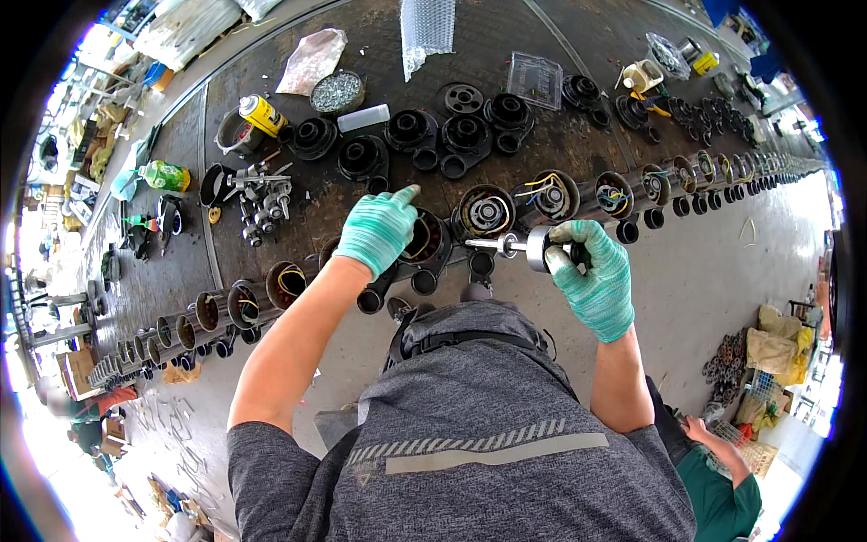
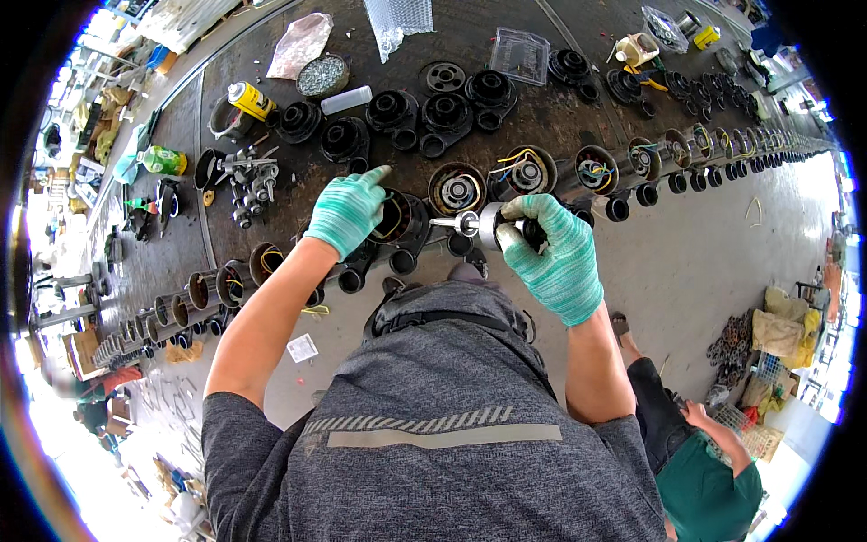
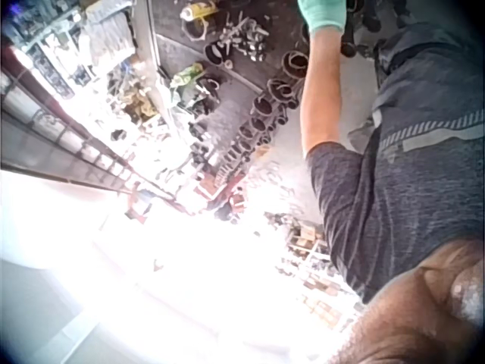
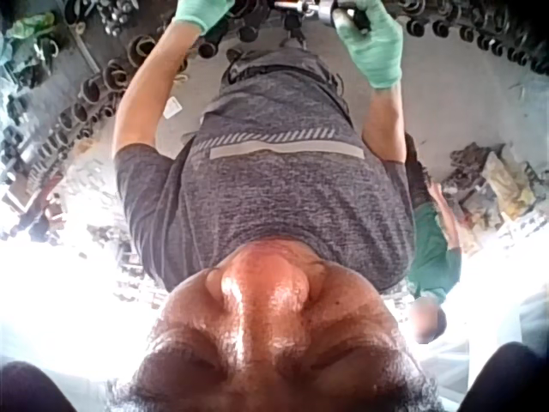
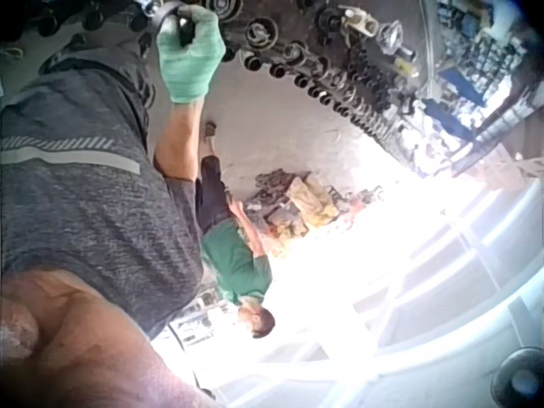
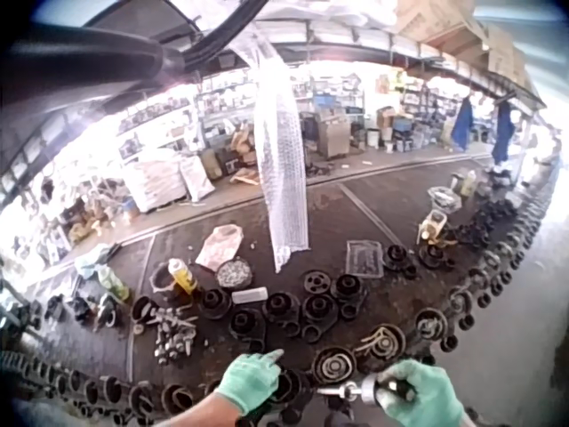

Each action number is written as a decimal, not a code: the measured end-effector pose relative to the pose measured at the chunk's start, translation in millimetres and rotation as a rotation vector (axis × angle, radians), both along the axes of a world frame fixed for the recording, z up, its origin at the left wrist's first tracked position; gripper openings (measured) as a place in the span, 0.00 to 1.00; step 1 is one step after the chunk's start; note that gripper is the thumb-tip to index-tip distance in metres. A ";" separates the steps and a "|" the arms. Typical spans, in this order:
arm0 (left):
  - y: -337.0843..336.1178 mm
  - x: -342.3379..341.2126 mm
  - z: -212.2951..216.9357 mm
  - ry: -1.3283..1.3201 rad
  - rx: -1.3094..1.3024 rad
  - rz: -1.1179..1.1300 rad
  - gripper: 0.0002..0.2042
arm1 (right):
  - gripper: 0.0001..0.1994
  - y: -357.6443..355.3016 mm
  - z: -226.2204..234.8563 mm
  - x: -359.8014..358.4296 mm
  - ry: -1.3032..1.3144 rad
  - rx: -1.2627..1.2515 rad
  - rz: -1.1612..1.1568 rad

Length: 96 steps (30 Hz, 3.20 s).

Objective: The person assembles small mechanical components by inserting metal shafts into cylindrical housings and securing them with black rubber rings. They repeatedly pick up parts from a blue bin and the table, insert the shafts, and place the assembled units into a row of larger metal cylinders on the workbench.

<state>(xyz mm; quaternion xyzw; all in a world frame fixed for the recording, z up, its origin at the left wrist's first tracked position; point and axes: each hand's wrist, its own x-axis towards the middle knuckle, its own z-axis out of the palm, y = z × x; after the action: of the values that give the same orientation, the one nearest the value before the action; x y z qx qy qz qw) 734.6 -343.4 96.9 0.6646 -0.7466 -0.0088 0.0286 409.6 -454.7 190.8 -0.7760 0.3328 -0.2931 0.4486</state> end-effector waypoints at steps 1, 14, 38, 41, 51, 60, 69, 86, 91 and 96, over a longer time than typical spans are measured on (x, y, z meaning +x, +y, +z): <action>3.5 3.0 1.1 0.214 0.014 0.060 0.07 | 0.13 0.1 -0.9 1.0 -0.010 -0.001 0.002; 17.5 -16.8 29.6 0.086 0.186 0.026 0.10 | 0.12 -4.6 1.8 23.5 0.005 -0.051 0.047; 27.4 -24.6 12.2 0.366 0.360 0.268 0.16 | 0.13 -3.6 -11.1 54.5 0.082 -0.080 0.096; 14.8 -30.9 20.4 0.228 0.443 0.275 0.16 | 0.13 -2.8 -10.6 59.8 0.088 -0.096 0.113; 15.2 -21.4 29.6 0.371 0.408 0.271 0.13 | 0.12 -5.8 -4.3 63.4 0.059 -0.115 0.129; 55.2 10.4 -0.2 0.625 0.010 0.034 0.10 | 0.09 0.9 -3.9 121.7 0.196 -0.128 0.389; 68.4 7.2 -2.3 0.717 -0.070 0.093 0.10 | 0.11 12.4 -56.3 164.9 0.455 -0.376 0.433; 70.1 16.5 -25.1 0.714 -0.191 0.025 0.12 | 0.11 48.3 -66.8 177.8 0.480 -0.295 0.277; 70.0 15.6 -20.8 0.753 -0.195 0.016 0.12 | 0.13 55.3 -67.5 174.0 0.505 -0.095 0.115; 70.6 17.0 -20.0 0.750 -0.193 0.022 0.11 | 0.14 61.4 -87.2 173.7 0.506 -0.274 -0.055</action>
<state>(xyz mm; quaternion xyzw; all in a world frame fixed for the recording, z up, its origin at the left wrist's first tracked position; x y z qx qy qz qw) 751.6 -272.8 76.9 0.6175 -0.6746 -0.1807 0.3619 583.4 -393.3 103.6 -0.8684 0.4124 -0.1447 0.2343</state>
